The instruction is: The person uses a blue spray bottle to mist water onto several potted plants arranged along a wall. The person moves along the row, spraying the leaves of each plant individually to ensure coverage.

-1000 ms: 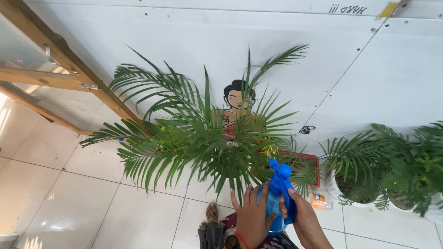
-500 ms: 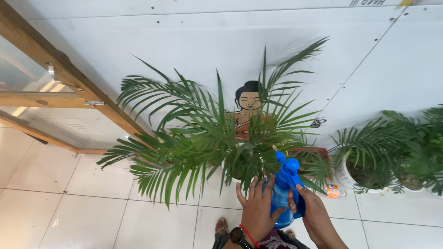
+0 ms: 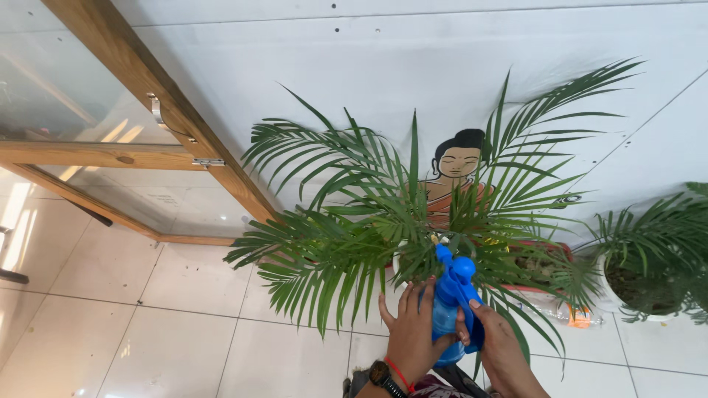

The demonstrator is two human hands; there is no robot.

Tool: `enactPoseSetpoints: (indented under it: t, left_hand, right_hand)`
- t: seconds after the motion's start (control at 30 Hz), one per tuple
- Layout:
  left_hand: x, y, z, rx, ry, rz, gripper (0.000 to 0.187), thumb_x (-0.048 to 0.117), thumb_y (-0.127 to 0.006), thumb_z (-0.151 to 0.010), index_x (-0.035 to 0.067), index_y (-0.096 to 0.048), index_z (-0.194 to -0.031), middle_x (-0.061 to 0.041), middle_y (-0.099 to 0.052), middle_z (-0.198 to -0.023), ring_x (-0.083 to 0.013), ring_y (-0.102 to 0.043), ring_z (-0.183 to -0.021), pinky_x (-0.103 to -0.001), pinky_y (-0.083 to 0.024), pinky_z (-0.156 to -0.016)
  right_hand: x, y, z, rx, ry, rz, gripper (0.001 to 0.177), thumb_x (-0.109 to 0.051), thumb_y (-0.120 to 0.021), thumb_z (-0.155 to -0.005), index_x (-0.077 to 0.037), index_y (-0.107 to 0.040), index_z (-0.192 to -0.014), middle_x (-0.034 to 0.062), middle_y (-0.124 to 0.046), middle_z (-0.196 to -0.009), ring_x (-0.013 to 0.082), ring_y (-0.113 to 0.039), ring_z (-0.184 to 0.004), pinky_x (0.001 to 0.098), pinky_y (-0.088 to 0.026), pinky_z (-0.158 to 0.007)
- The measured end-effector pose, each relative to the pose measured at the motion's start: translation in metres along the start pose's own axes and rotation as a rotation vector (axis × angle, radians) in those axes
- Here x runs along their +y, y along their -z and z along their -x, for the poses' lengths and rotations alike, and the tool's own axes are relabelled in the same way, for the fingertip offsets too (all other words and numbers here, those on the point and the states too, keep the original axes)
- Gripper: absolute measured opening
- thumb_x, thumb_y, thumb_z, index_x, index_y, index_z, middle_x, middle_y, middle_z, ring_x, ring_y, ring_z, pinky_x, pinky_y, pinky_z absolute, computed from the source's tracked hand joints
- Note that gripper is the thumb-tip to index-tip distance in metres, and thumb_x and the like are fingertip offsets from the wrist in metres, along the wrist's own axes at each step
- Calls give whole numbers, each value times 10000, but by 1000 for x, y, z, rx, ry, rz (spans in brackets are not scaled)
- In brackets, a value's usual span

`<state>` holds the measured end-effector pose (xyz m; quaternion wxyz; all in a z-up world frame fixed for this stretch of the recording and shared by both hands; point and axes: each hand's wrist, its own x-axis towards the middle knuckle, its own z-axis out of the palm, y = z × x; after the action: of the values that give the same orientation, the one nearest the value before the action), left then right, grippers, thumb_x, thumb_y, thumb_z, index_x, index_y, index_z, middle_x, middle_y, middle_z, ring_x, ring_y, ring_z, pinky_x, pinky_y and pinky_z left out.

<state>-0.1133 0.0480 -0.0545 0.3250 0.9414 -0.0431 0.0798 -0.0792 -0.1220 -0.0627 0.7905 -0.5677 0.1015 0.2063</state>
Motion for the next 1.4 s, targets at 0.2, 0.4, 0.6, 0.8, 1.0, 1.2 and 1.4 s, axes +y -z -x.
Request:
enactPoseSetpoints:
  t: [0.2, 0.4, 0.6, 0.8, 1.0, 1.2, 1.4]
  left_hand:
    - [-18, 19, 6, -10, 12, 6, 1027, 378, -893, -711, 95, -358, -1540, -146, -456, -1462, -324, -355, -1447, -760, 53, -1104]
    - [-33, 24, 0, 17, -13, 2, 1012, 367, -911, -662, 90, -408, -1494, -149, -484, -1448, -345, -353, -1436, -748, 49, -1098]
    - [-42, 32, -13, -37, 8, 36, 1011, 406, -919, -677, 48, -394, -1463, -154, -512, -1402, -406, -297, -1440, -769, 98, -1092]
    - [-44, 33, -20, -31, 17, -10, 1031, 393, -907, -653, 71, -393, -1487, -139, -502, -1416, -376, -322, -1434, -768, 82, -1093]
    - [-48, 24, -22, -22, -10, -2, 1077, 400, -916, -637, 30, -360, -1482, -157, -469, -1448, -381, -302, -1443, -765, 69, -1093]
    - [-50, 25, -31, -70, 49, -2, 1086, 344, -934, -593, 38, -366, -1467, -150, -464, -1431, -356, -313, -1439, -763, 73, -1116]
    - [-55, 22, -32, -29, 54, 10, 1038, 313, -930, -598, 48, -386, -1440, -153, -459, -1429, -306, -390, -1405, -768, 55, -1110]
  right_hand:
    - [2, -26, 1, -2, -54, -24, 446, -383, -479, -1027, 12, -632, -885, 85, -546, -669, 204, -520, -654, 350, -414, -666]
    - [-1, -43, -3, 33, -37, 19, 431, -377, -488, -1006, 5, -646, -886, 74, -574, -698, 198, -543, -678, 353, -439, -688]
    - [0, -54, -20, 43, -46, 117, 433, -398, -541, -1001, 2, -658, -884, 79, -568, -697, 195, -523, -662, 348, -421, -656]
    - [-3, -59, -24, 57, -85, 12, 485, -449, -502, -999, -10, -663, -873, 67, -593, -705, 188, -540, -665, 339, -432, -655]
    - [4, -61, -26, 47, 6, 129, 404, -368, -559, -991, -1, -666, -860, 74, -586, -698, 189, -546, -659, 340, -435, -656]
    - [1, -62, -31, 12, -75, 10, 459, -418, -508, -1008, -5, -665, -882, 65, -584, -697, 184, -548, -675, 336, -436, -675]
    - [-6, -68, -35, -22, -67, 75, 507, -446, -468, -1022, -4, -671, -881, 81, -610, -701, 200, -577, -696, 344, -454, -709]
